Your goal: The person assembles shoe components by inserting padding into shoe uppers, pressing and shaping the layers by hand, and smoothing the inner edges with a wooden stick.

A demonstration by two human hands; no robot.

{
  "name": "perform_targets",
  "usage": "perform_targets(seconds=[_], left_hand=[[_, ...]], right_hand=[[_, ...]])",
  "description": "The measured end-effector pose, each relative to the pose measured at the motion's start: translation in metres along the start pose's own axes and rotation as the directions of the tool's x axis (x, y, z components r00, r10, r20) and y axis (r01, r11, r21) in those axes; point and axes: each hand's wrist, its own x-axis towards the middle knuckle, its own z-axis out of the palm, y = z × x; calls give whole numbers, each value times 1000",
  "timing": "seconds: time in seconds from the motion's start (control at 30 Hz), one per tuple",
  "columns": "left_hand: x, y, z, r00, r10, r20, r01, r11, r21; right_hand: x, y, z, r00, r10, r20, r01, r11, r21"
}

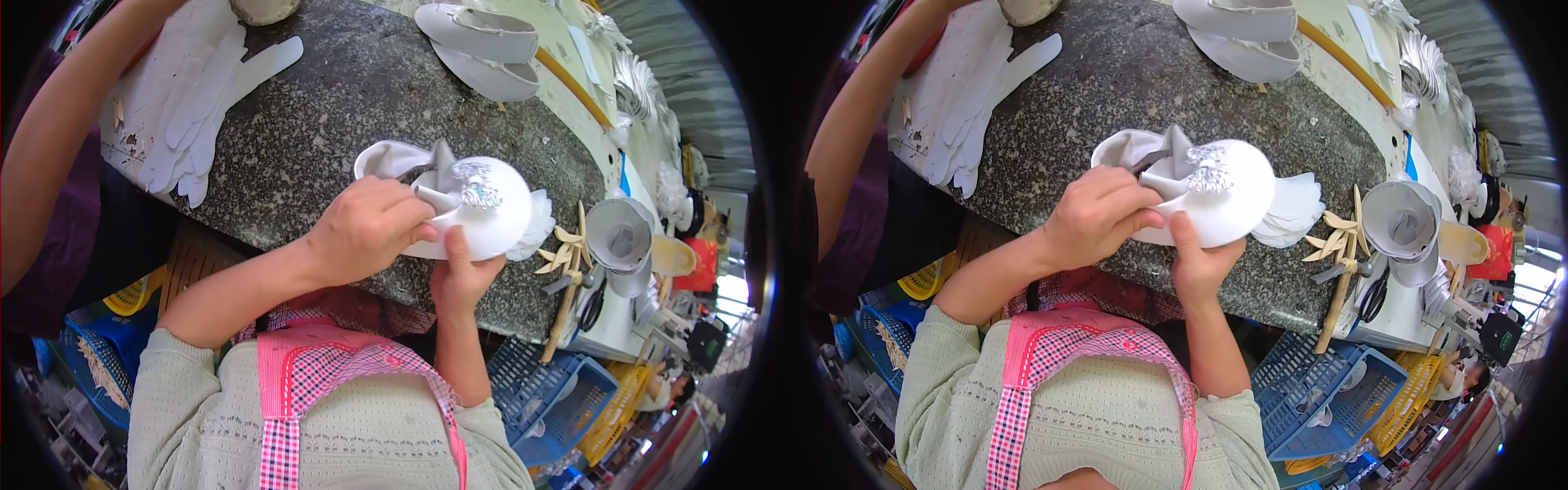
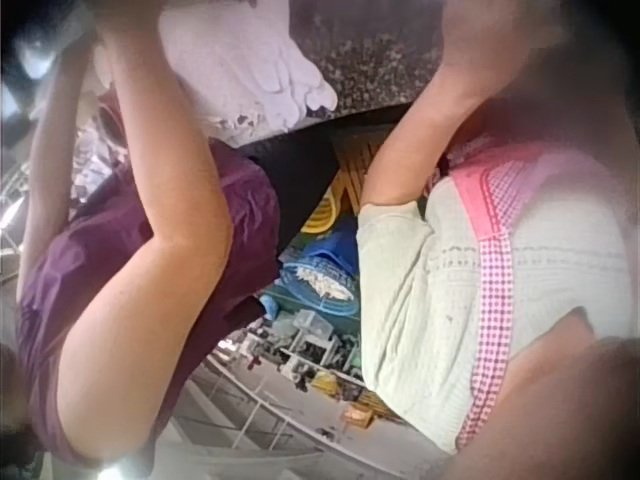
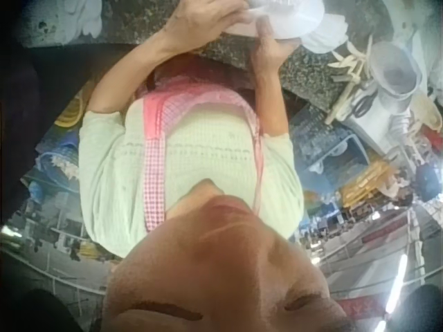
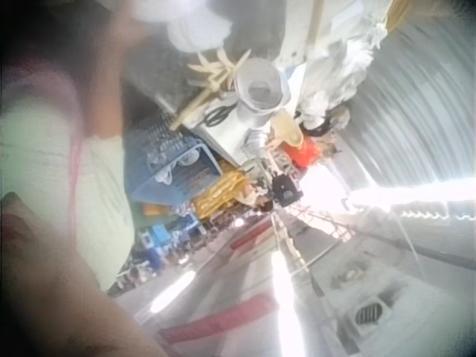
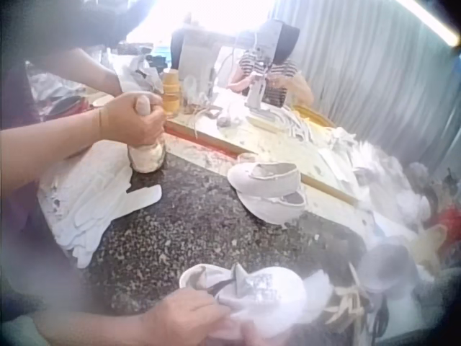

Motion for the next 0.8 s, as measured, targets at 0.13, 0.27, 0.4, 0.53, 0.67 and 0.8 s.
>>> perform_targets(seconds=[0.13, 0.27, 0.4, 0.53, 0.67, 0.8], left_hand=[[4, -8, -8, 959, -3, 285, -27, 995, 101], [8, -3, -9, 991, 30, 131, -44, 994, 101], [9, 4, -15, 939, -85, 335, 72, 996, 51], [42, -11, -35, 490, -96, 867, 543, 811, -217], [26, -2, -29, 783, -83, 617, 128, 991, -29], [23, 7, -27, 754, -117, 646, 156, 988, -3]], right_hand=[[17, -14, -24, 911, 406, 72, -401, 833, 381], [11, -12, -7, 965, 249, -82, -209, 920, 330], [9, -10, -10, 1000, 13, -17, -7, 959, 284], [9, -1, -36, 979, -134, 150, 125, 990, 66], [9, 2, -33, 989, -60, 133, 39, 987, 153], [-2, 5, -33, 990, -46, 135, 22, 985, 171]])
